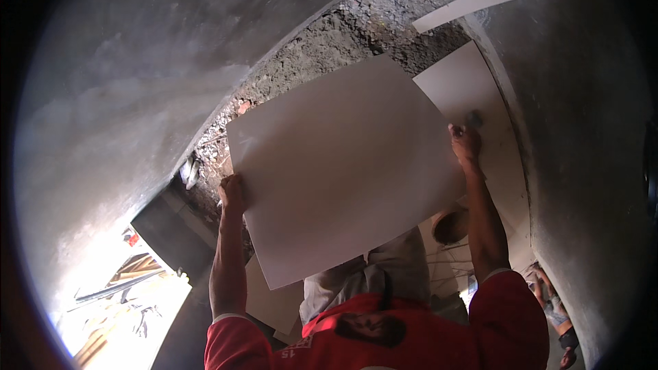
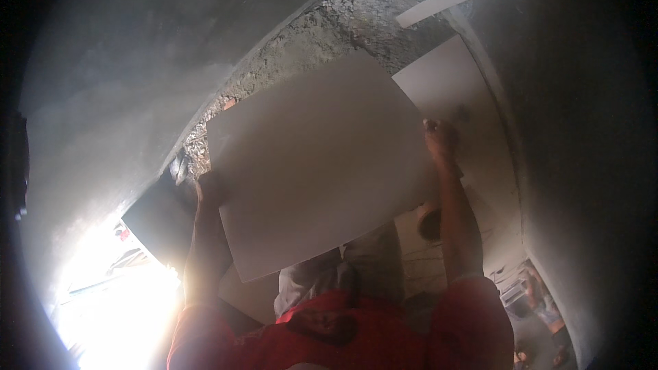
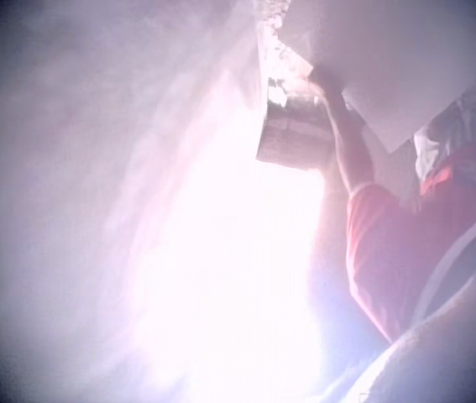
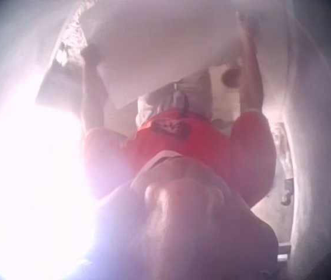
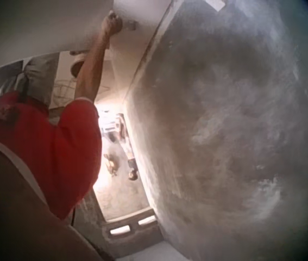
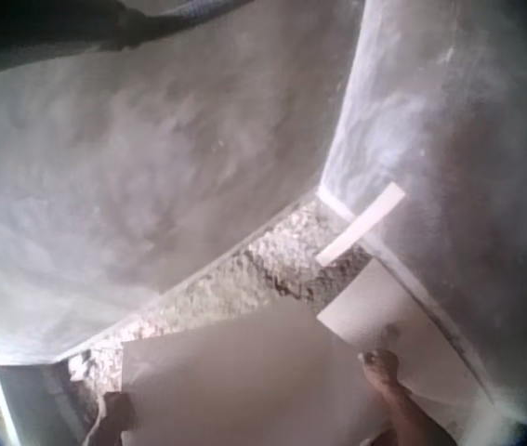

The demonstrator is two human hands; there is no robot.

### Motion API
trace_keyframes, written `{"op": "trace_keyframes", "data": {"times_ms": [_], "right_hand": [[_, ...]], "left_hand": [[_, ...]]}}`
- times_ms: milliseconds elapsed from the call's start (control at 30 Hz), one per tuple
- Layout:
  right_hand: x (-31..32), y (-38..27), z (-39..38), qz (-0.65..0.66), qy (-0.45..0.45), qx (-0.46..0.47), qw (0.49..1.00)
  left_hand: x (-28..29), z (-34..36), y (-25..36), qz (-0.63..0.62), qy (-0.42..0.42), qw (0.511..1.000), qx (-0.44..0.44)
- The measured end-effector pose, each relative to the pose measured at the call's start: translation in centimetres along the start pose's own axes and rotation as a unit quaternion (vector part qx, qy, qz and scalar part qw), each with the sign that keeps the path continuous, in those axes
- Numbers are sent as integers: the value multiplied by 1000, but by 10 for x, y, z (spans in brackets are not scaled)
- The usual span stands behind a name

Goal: The person scoops cement from a bucket and spreads it onto a ceramic tile using a notched trowel. They then place the tile onto the prepared floor area and tap it with a rubber mallet to secure it.

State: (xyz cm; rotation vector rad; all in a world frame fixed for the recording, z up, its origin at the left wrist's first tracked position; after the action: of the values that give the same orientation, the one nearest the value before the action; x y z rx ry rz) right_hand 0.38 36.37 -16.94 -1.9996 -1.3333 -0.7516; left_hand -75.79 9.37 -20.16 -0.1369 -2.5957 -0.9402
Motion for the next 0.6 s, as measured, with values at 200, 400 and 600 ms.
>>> {"op": "trace_keyframes", "data": {"times_ms": [200,400,600], "right_hand": [[-26,-71,34,33,6,38,999],[-76,-95,100,23,0,43,999],[-158,-91,222,5,139,88,986]], "left_hand": [[21,13,-43,-1,24,999,38],[2,93,-90,-151,96,973,148],[-40,246,-169,-207,58,976,36]]}}
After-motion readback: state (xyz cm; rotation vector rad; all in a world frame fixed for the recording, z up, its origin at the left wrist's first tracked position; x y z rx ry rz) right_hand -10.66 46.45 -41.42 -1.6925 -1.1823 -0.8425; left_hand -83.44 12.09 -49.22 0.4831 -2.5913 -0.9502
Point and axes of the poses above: each hand's wrist, its own z-axis towards the middle knuckle, its own x-axis out of the back of the hand, y = z × x, the point moved 7 cm from there along z, towards the middle knuckle, and after that the axes turned 15 degrees about -y, right-handed, at the moved point
